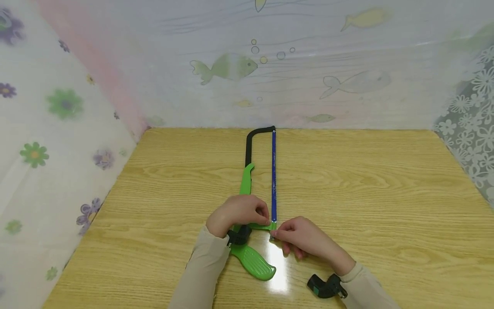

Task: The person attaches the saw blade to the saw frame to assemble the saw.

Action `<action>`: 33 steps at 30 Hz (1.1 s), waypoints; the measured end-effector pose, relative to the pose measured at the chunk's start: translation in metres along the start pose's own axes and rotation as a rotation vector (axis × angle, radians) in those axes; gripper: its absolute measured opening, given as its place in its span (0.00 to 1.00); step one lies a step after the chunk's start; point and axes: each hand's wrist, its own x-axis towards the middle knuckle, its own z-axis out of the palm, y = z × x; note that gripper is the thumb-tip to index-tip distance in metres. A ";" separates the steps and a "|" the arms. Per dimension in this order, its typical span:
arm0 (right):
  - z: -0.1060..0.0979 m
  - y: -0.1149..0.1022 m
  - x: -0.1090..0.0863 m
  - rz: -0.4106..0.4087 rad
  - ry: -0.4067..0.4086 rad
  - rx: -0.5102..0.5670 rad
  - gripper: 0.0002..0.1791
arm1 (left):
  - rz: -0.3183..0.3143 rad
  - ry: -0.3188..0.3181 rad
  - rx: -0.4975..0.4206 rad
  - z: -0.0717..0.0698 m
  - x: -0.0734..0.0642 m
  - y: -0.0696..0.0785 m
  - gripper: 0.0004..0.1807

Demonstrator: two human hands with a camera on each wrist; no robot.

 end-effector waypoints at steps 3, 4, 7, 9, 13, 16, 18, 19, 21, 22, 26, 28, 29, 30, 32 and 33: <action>0.001 0.001 0.001 0.003 -0.006 0.009 0.22 | -0.003 -0.004 -0.006 -0.001 -0.001 0.000 0.06; 0.001 0.001 0.001 0.005 -0.008 0.015 0.22 | -0.004 -0.003 -0.007 -0.001 -0.001 -0.001 0.06; 0.001 0.000 0.002 0.002 -0.014 0.026 0.22 | -0.005 0.000 -0.009 -0.001 -0.001 -0.001 0.06; 0.000 0.000 0.002 0.000 -0.017 0.035 0.22 | 0.000 0.002 -0.009 -0.001 0.000 -0.001 0.06; 0.000 -0.001 0.001 0.011 -0.017 0.054 0.21 | 0.010 -0.003 -0.013 -0.001 0.001 -0.002 0.06; -0.001 -0.001 0.002 0.025 -0.010 0.068 0.20 | 0.014 -0.009 -0.009 -0.001 0.002 -0.001 0.06; -0.001 -0.002 0.002 0.028 -0.003 0.071 0.19 | 0.013 -0.011 -0.008 -0.002 0.002 -0.001 0.06; -0.001 -0.002 0.002 0.029 -0.003 0.073 0.19 | 0.012 -0.011 -0.007 -0.002 0.002 -0.001 0.06; -0.001 -0.002 0.002 0.027 -0.005 0.076 0.18 | 0.010 -0.012 -0.007 -0.003 0.002 -0.001 0.06; -0.001 -0.002 0.002 0.024 -0.004 0.073 0.18 | 0.009 -0.011 -0.010 -0.003 0.001 0.000 0.06; -0.001 0.000 0.001 0.029 -0.007 0.071 0.18 | 0.017 -0.011 -0.024 -0.002 0.000 -0.001 0.06; 0.000 0.001 0.001 0.031 -0.002 0.068 0.19 | 0.022 -0.011 -0.036 -0.001 0.000 -0.001 0.06; 0.000 0.002 0.001 0.032 0.001 0.071 0.19 | 0.025 -0.010 -0.039 0.000 0.000 -0.001 0.06; 0.000 0.002 0.001 0.031 0.004 0.072 0.20 | 0.026 -0.010 -0.042 0.000 -0.001 -0.001 0.06; 0.000 0.003 0.001 0.027 0.011 0.071 0.20 | 0.026 -0.008 -0.046 0.000 -0.001 -0.001 0.06; 0.000 0.003 0.001 0.021 0.015 0.065 0.20 | 0.024 -0.007 -0.047 -0.001 0.000 -0.001 0.06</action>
